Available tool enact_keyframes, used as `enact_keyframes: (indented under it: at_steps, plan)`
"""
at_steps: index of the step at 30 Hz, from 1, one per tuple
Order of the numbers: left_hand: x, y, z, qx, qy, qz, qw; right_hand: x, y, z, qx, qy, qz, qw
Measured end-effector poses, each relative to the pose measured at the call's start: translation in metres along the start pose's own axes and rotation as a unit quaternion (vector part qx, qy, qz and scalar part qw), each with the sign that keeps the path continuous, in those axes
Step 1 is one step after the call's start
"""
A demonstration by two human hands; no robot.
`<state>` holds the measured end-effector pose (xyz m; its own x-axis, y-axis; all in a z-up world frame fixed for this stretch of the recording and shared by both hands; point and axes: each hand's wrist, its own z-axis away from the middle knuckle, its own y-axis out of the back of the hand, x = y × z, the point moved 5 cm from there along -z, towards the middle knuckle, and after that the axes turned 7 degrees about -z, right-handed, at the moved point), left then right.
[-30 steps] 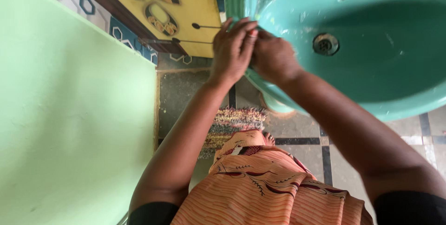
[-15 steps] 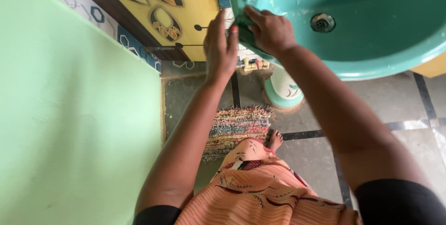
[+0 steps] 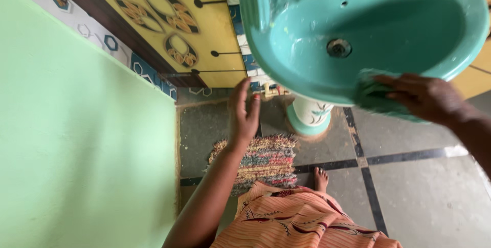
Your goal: The person scrubs the basin and pedestal of a teal sink using a sponge, moving a soap holder to clean different sections.
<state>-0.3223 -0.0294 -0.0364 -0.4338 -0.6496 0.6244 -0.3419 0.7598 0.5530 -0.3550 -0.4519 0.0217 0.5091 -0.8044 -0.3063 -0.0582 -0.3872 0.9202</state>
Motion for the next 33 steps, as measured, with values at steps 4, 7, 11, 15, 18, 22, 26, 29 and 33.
enact_keyframes:
  at_steps: [4,7,11,15,18,22,26,29,33]
  plan:
    - [0.068,-0.041,-0.011,-0.001,-0.044,-0.022,0.999,-0.023,-0.053,-0.07,-0.039,-0.009,-0.018,0.999]
    - [0.105,-0.064,-0.02,-0.032,-0.059,-0.095,0.993,-0.038,-0.093,-0.135,0.016,-0.052,-0.138,0.989]
    - [0.127,-0.087,-0.051,-0.018,-0.057,-0.131,0.99,-0.035,-0.136,-0.212,0.104,0.079,-0.466,0.875]
    - [0.122,-0.095,-0.072,-0.036,-0.028,-0.129,0.991,-0.021,-0.136,-0.199,0.0,0.099,-0.328,0.939]
    - [0.127,-0.108,-0.073,-0.085,-0.006,-0.116,0.99,-0.014,-0.085,-0.139,-0.117,0.096,-0.243,0.958]
    - [0.146,-0.137,-0.071,-0.137,-0.039,-0.095,0.985,0.04,-0.015,-0.074,-0.253,0.004,-0.188,0.949]
    - [0.158,-0.136,-0.075,-0.137,-0.045,-0.065,0.987,0.128,0.023,-0.052,-0.261,-0.048,-0.135,0.955]
    - [0.16,-0.123,-0.09,-0.057,-0.061,-0.078,0.993,0.156,0.005,-0.059,-0.296,-0.072,-0.107,0.946]
    - [0.155,-0.082,-0.094,0.053,-0.045,-0.034,0.997,0.12,-0.086,-0.102,-0.355,-0.103,-0.182,0.911]
